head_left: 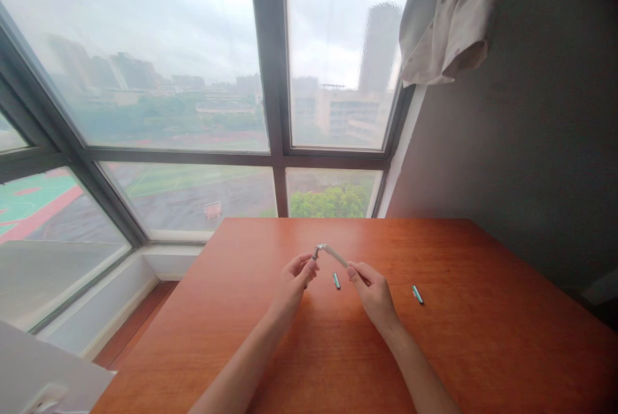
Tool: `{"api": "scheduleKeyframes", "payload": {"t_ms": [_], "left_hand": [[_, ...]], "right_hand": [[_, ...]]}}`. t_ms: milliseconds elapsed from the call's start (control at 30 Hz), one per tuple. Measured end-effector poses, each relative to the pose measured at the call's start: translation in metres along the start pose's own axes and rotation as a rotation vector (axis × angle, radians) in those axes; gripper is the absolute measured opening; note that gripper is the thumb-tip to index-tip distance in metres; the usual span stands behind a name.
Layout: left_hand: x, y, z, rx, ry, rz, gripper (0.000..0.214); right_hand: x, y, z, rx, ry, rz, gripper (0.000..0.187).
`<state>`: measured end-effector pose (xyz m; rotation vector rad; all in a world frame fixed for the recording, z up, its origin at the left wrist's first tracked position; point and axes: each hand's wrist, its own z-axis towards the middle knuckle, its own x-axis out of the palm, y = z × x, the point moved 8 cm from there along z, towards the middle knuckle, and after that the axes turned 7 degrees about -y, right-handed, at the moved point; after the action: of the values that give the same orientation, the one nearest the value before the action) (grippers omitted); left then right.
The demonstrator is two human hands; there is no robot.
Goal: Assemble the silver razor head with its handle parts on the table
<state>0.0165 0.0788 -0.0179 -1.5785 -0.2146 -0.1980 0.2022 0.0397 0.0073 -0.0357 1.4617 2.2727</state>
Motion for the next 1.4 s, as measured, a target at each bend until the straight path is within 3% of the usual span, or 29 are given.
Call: {"api": "scheduleKeyframes", "payload": {"t_ms": [1400], "left_hand": [[0.0006,-0.0072,-0.0034,0.017,-0.032,0.019,0.038]], "right_hand": [[-0.0018,0.0013,0.0005,0.0,-0.016,-0.02,0.036]]}}
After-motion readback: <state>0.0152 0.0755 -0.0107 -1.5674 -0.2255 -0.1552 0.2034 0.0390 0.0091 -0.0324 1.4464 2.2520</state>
